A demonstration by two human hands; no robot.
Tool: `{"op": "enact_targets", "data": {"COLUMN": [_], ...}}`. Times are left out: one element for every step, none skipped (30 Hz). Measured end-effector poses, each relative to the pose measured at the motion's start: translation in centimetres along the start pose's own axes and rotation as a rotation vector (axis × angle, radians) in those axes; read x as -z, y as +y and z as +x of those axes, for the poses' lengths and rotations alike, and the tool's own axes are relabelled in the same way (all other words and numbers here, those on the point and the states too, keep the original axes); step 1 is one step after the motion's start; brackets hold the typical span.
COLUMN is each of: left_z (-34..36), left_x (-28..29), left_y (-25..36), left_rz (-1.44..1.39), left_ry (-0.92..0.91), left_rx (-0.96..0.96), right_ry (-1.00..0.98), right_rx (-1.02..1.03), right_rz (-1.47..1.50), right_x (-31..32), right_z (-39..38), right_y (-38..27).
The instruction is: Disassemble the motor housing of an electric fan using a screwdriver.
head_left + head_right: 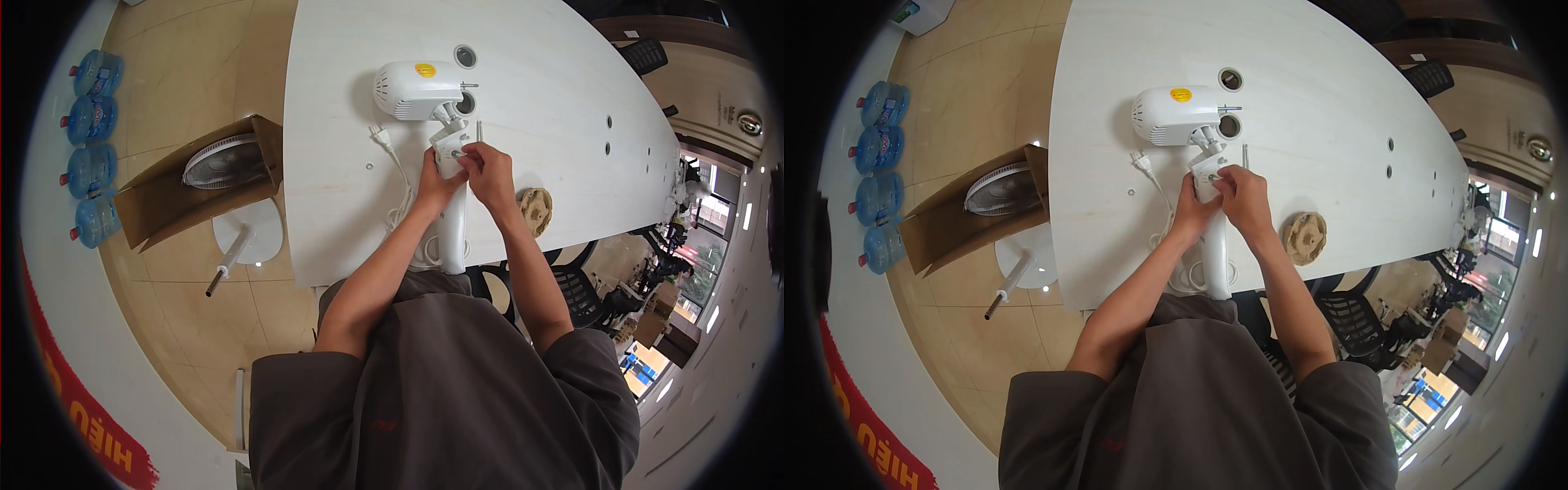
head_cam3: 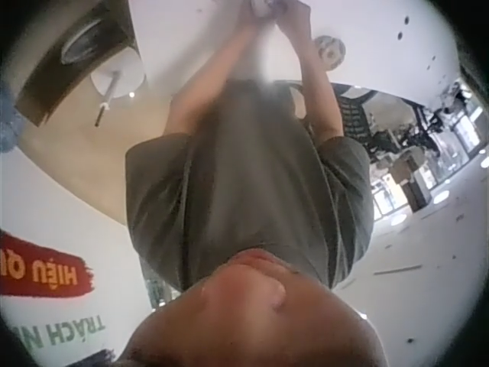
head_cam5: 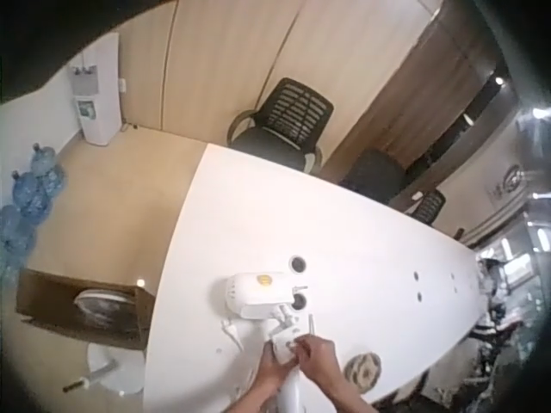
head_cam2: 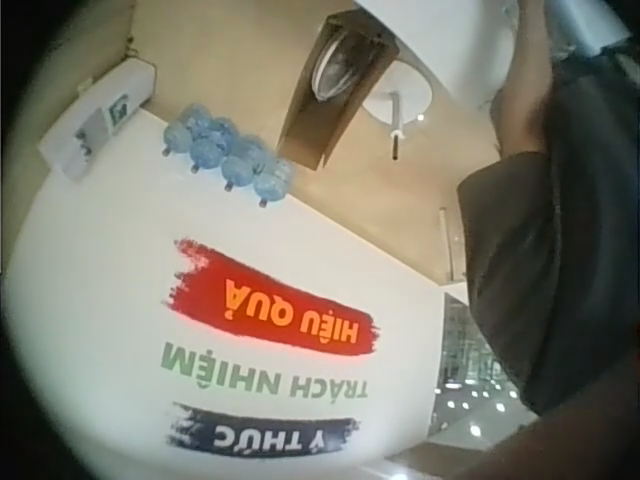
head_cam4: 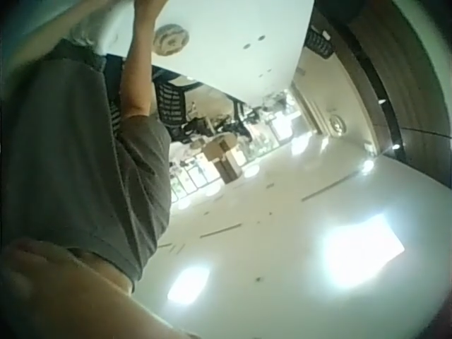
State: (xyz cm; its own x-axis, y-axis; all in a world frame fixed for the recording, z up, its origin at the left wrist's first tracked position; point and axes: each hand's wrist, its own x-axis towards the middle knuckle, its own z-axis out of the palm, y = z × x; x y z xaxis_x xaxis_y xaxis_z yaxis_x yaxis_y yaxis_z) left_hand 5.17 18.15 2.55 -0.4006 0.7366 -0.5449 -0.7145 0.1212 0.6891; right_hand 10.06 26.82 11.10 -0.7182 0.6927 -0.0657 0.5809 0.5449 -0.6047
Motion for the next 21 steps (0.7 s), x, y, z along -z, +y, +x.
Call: {"op": "enact_targets", "data": {"left_z": [0.0, 0.1, 0.1, 0.1, 0.2, 0.2, 0.3, 0.3, 0.3, 0.3, 0.3, 0.3, 0.3, 0.2, 0.1, 0.1, 0.1, 0.2, 0.2, 0.3, 0.3], "left_x": [0.0, 0.0, -0.1, -0.1, -0.2, -0.2, -0.2, -0.1, -0.1, 0.0, 0.1, 0.1, 0.1, 0.0, -0.1, -0.1, -0.1, 0.0, -0.1, -0.1, -0.1], "left_y": [0.0, -0.1, -0.2, -0.2, -0.3, -0.4, -0.5, -0.5, -0.6, -0.6, -0.5, -0.4, -0.3, -0.3, -0.3, -0.4, -0.5, -0.5, -0.6, -0.7, -0.9], "left_rz": [0.001, 0.013, 0.025, 0.026, 0.042, 0.059, 0.059, 0.072, 0.084, 0.083, 0.073, 0.063, 0.062, 0.042, 0.022, 0.022, 0.016, 0.011, 0.012, 0.025, 0.038], "left_ry": [0.001, 0.006, 0.011, 0.01, 0.018, 0.026, 0.026, 0.028, 0.029, 0.031, 0.018, 0.005, 0.007, 0.007, 0.007, 0.009, 0.01, 0.011, 0.011, 0.015, 0.018], "left_rx": [0.0, -0.013, -0.026, -0.027, -0.043, -0.059, -0.06, -0.053, -0.047, -0.048, -0.026, -0.005, -0.007, -0.018, -0.029, -0.029, -0.043, -0.057, -0.058, -0.082, -0.105], "right_ry": [-0.024, -0.047, -0.046, -0.039, -0.032, -0.032, -0.027, -0.023, -0.025, -0.034, -0.042, -0.043, -0.005, 0.031, 0.029, -0.001, -0.03, -0.03, -0.043, -0.055, -0.054], "right_rx": [-0.055, -0.11, -0.11, -0.088, -0.065, -0.064, -0.11, -0.155, -0.153, -0.178, -0.202, -0.198, -0.103, -0.011, -0.011, -0.039, -0.067, -0.067, -0.031, 0.006, 0.007], "right_rz": [-0.005, -0.012, -0.012, -0.077, -0.141, -0.141, -0.283, -0.424, -0.424, -0.465, -0.506, -0.505, -0.366, -0.227, -0.227, -0.19, -0.153, -0.152, -0.191, -0.229, -0.227], "right_x": [0.0, 0.1, -0.2, -0.5, -0.8, -0.9, -0.9, -0.9, -0.8, -0.6, -0.5, -0.3, 0.1, 0.3, 0.3, 0.3, 0.2, 0.1, -0.1, -0.2, -0.3], "right_z": [0.1, 0.3, 0.3, 0.3, 0.4, 0.5, 0.5, 0.5, 0.5, 0.5, 0.5, 0.4, 0.3, 0.0, 0.0, 0.1, 0.2, 0.1, -0.1, -0.2, -0.3], "right_y": [-0.3, -0.7, -0.5, -0.1, -0.4, -0.6, -0.9, -1.4, -1.6, -1.8, -1.8, -1.7, -1.3, -1.0, -0.8, -0.5, -0.3, -0.3, -0.3, -0.3, -0.2]}}
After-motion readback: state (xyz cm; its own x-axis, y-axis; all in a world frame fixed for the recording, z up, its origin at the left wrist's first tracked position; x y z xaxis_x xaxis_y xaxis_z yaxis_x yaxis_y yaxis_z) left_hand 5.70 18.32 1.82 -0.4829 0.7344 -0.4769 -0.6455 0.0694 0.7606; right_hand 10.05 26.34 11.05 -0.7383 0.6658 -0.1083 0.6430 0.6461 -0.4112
